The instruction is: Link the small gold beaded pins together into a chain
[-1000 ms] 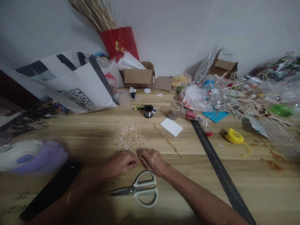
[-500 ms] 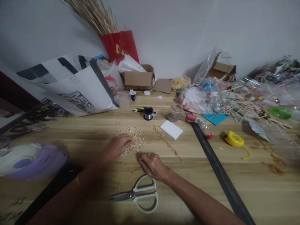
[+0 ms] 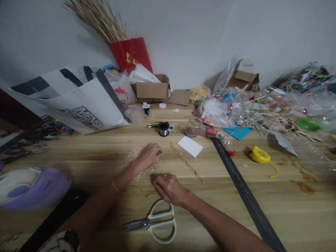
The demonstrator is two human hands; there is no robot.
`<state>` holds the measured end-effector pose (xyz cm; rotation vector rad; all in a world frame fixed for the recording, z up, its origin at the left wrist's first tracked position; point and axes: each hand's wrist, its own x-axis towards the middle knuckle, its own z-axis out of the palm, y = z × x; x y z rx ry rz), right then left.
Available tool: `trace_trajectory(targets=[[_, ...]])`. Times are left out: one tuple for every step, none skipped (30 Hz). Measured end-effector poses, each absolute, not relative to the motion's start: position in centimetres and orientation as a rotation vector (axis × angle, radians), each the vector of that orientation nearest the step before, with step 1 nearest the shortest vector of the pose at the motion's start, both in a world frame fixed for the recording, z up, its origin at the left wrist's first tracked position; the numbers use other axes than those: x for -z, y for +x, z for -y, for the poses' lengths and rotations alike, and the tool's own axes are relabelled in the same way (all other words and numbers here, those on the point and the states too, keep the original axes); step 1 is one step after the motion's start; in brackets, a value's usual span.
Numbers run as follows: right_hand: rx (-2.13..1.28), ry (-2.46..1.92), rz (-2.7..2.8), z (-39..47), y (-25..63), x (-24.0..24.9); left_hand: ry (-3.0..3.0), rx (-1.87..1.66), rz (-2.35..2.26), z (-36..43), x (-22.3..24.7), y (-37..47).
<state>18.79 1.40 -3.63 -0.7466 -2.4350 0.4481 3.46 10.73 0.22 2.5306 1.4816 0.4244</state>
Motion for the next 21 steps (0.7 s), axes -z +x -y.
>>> trace_trajectory(targets=[[-0.447,-0.744,2.437,-1.4,18.8,3.5,2.532,-0.429,-1.492,-10.8,-0.2,3.9],[-0.447,-0.741,2.437,-1.4,18.8,3.5,2.529,-0.426,-1.519,-10.8,-0.1,4.3],[-0.446,-0.740,2.437,-1.4,18.7,3.4,2.527,-0.420,-1.546,-10.8,0.0,4.6],[-0.444,-0.734,2.435,-1.4,18.7,3.4,2.527,-0.408,-1.576,-10.9,0.0,4.8],[-0.442,-0.729,2.432,-1.4,18.7,3.4,2.522,-0.389,-1.612,-10.9,0.1,5.1],[-0.440,-0.724,2.431,-1.4,18.7,3.3,2.515,-0.367,-1.645,-11.1,0.2,5.3],[-0.436,-0.721,2.430,-1.4,18.7,3.3,2.508,-0.344,-1.673,-11.2,0.3,5.4],[-0.433,-0.719,2.432,-1.4,18.7,3.4,2.500,-0.316,-1.694,-11.4,0.4,5.6],[-0.428,-0.721,2.435,-1.4,18.7,3.4,2.504,-0.297,-1.699,-11.6,0.6,5.8],[-0.423,-0.725,2.438,-1.4,18.7,3.4,2.514,-0.278,-1.696,-11.8,0.8,5.9],[-0.417,-0.728,2.442,-1.4,18.7,3.3,2.530,-0.262,-1.687,-11.9,0.9,6.0],[-0.411,-0.727,2.444,-1.4,18.7,3.3,2.546,-0.249,-1.673,-12.0,1.1,6.1],[-0.404,-0.725,2.445,-1.4,18.7,3.3,2.558,-0.238,-1.660,-12.1,1.3,6.1],[-0.397,-0.722,2.446,-1.4,18.7,3.2,2.566,-0.228,-1.647,-12.2,1.4,6.2],[-0.389,-0.716,2.447,-1.4,18.7,3.2,2.571,-0.220,-1.635,-12.2,1.5,6.2],[-0.383,-0.711,2.448,-1.4,18.7,3.1,2.574,-0.216,-1.621,-12.2,1.5,6.2],[-0.380,-0.708,2.450,-1.4,18.7,3.0,2.575,-0.212,-1.608,-12.1,1.5,6.1],[-0.378,-0.705,2.452,-1.4,18.7,3.0,2.572,-0.209,-1.597,-12.1,1.4,6.1],[-0.378,-0.704,2.454,-1.4,18.7,2.9,2.565,-0.208,-1.590,-12.0,1.3,6.0],[-0.376,-0.705,2.454,-1.4,18.7,2.9,2.554,-0.209,-1.585,-12.0,1.1,5.9],[-0.372,-0.711,2.452,-1.4,18.7,2.9,2.540,-0.210,-1.584,-11.9,1.0,5.8]])
